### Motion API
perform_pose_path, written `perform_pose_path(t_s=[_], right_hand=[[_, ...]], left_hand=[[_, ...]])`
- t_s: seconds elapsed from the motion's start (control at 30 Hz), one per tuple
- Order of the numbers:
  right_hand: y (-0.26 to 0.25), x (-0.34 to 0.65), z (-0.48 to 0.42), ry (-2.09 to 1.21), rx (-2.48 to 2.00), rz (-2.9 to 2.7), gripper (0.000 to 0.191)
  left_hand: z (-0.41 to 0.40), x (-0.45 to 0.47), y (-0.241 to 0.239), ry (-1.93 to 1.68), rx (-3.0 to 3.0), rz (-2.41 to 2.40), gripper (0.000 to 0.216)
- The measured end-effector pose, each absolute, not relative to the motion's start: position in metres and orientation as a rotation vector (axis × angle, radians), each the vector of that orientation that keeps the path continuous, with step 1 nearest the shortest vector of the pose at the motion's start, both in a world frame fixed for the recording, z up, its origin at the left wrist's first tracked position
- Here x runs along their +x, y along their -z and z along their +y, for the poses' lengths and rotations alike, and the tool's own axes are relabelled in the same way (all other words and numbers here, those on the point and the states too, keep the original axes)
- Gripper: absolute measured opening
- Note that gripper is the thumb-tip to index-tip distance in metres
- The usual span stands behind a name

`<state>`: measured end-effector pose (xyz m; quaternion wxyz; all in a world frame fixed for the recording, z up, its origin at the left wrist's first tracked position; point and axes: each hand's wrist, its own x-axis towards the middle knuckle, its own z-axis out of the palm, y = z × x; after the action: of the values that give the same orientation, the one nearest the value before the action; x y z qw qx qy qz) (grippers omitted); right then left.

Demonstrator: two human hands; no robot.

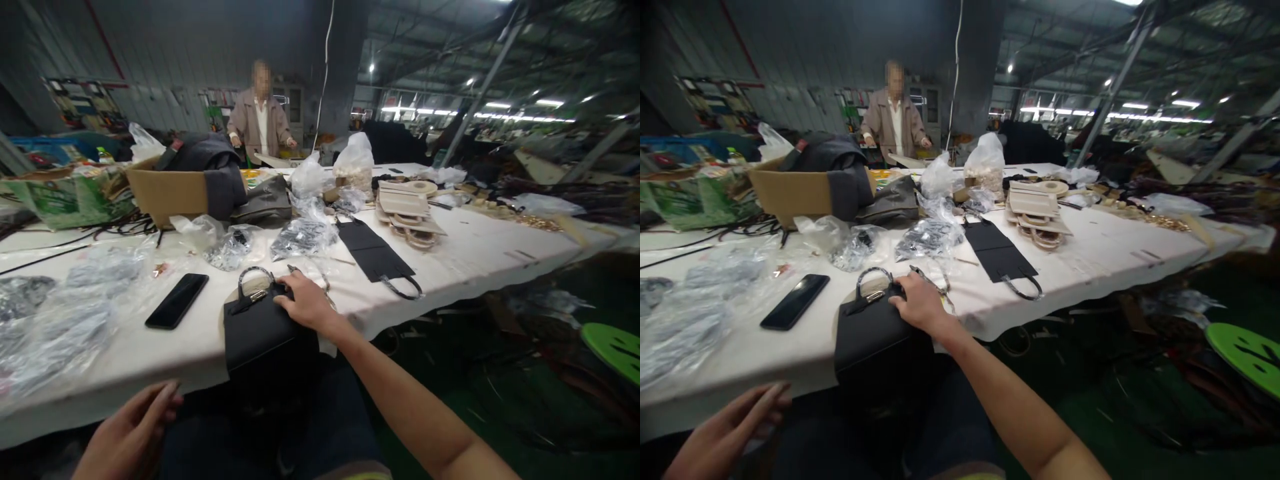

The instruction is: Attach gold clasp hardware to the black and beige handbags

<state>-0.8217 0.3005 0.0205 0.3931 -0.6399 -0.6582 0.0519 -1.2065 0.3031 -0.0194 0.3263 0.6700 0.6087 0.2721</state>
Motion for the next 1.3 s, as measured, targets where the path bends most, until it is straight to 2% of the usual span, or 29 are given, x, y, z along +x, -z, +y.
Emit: perform_pose_path(t_s=[0.07, 0.17, 0.33, 0.57, 0.73, 0.83, 1.0, 1.13, 1.3], right_hand=[[-0.014, -0.83, 0.308, -0.13, -1.748, -1.665, 0.052], [0.0, -0.832, 0.314, -0.177, -1.793, -1.598, 0.061], [0.014, -0.826, 0.321, -0.265, -1.693, -1.515, 0.058], [0.017, -0.822, 0.328, -0.353, -1.625, -1.423, 0.056], [0.023, -0.817, 0.331, -0.336, -1.547, -1.382, 0.045], [0.026, -0.818, 0.331, -0.296, -1.499, -1.379, 0.032], [0.03, -0.822, 0.329, -0.207, -1.424, -1.325, 0.016], [0.034, -0.823, 0.328, -0.133, -1.381, -1.355, 0.014], [0.029, -0.827, 0.32, -0.063, -1.38, -1.41, 0.012]], left_hand=[[0.328, -1.171, -0.001, -0.744, 1.859, 1.504, 0.067], [0.365, -1.112, -0.024, -0.896, 2.121, 1.384, 0.067], [0.398, -1.051, -0.016, -0.777, 2.37, 1.388, 0.052], [0.413, -1.05, -0.007, -0.804, 2.276, 1.392, 0.043], [0.415, -1.062, -0.013, -0.87, 1.959, 1.224, 0.042], [0.411, -1.061, -0.008, -0.929, 2.049, 1.245, 0.03], [0.408, -1.056, -0.005, -0.968, 2.111, 1.298, 0.035], [0.407, -1.052, -0.009, -1.034, 2.136, 1.358, 0.039], [0.397, -1.052, -0.023, -0.986, 2.295, 1.465, 0.033]])
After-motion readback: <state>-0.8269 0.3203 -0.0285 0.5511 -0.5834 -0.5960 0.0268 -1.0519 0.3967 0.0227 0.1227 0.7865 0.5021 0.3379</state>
